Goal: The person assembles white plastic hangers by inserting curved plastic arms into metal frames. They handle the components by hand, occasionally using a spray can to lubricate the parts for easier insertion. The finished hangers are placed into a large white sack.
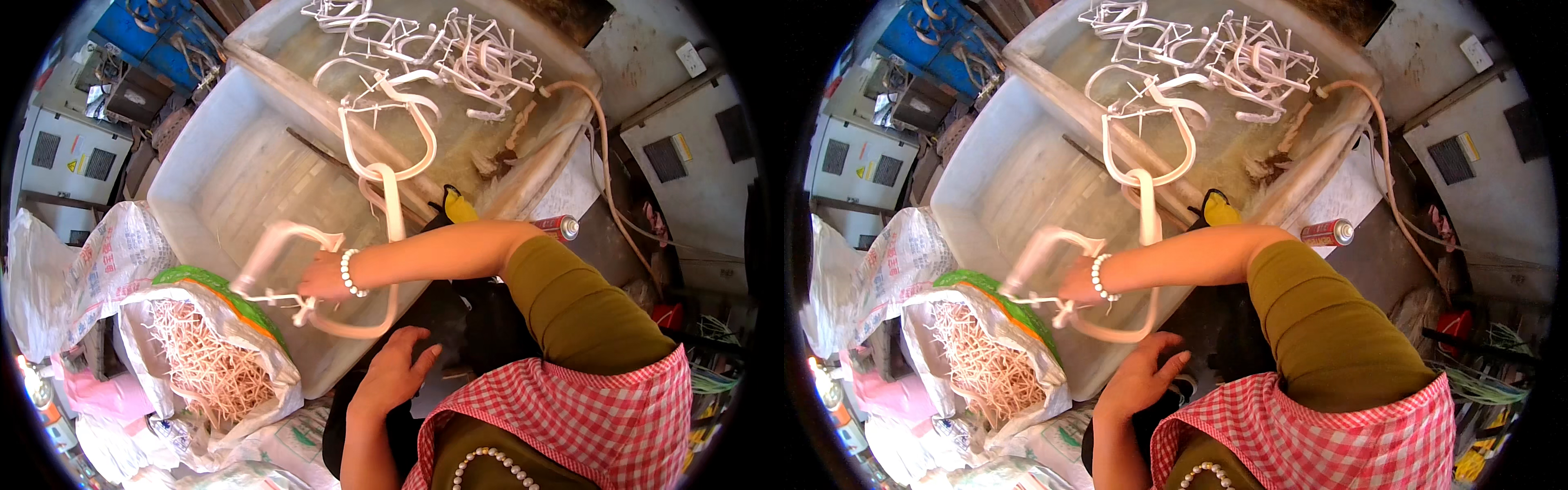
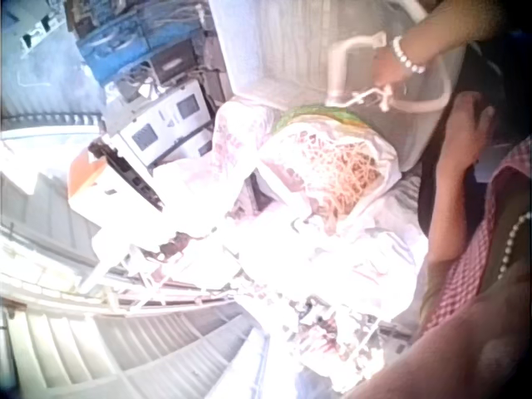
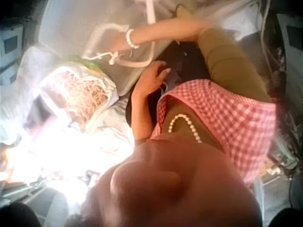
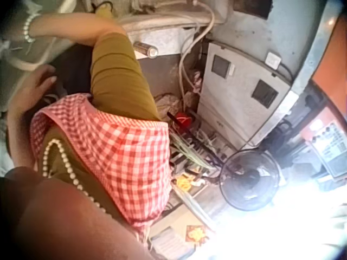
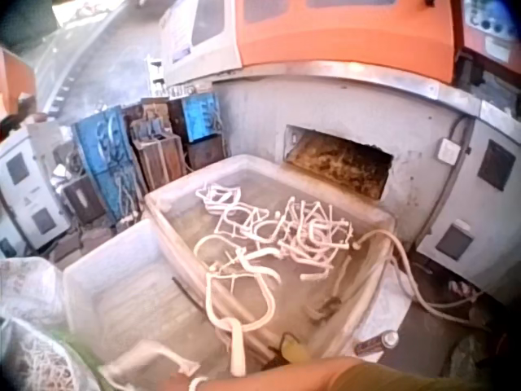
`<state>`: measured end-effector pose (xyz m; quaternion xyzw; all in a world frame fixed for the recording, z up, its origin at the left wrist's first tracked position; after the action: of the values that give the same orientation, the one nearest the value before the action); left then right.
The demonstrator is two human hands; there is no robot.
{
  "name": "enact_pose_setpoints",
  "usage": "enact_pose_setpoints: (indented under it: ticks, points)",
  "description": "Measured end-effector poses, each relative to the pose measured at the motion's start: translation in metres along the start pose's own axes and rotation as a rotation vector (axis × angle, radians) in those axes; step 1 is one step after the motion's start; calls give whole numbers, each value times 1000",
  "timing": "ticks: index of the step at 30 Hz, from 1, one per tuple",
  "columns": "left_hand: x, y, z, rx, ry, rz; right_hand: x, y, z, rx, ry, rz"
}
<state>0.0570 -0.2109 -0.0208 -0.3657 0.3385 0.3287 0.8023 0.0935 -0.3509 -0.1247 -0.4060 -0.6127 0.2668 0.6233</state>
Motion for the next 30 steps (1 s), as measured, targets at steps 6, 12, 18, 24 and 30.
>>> enact_pose_setpoints:
  ticks: [6,12,18,24,30]
  points:
    - [15,-10,12,-184,-55,15,-17,-56,37,-64,114,245]
    - [13,-11,8,-224,-30,-129,-106,-64,125,-151,535,588]
    - [12,-11,7,-255,-31,-227,-123,-56,102,-338,454,702]
    - [17,-11,4,-252,-59,-318,-142,-64,63,-231,558,768]
    - [23,-12,13,-307,-52,-358,-83,-138,57,-541,360,699]
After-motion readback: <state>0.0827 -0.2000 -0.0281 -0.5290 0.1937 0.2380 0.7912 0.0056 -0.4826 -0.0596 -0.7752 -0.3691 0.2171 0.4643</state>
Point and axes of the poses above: each hand's wrist, its own z-axis away from the middle knuckle, its own y-axis out of the palm, x = y × z, the point moved 3 cm from there along -z, towards the middle knuckle, and after that the axes turned 1 degree about z, right-handed, at the moved point
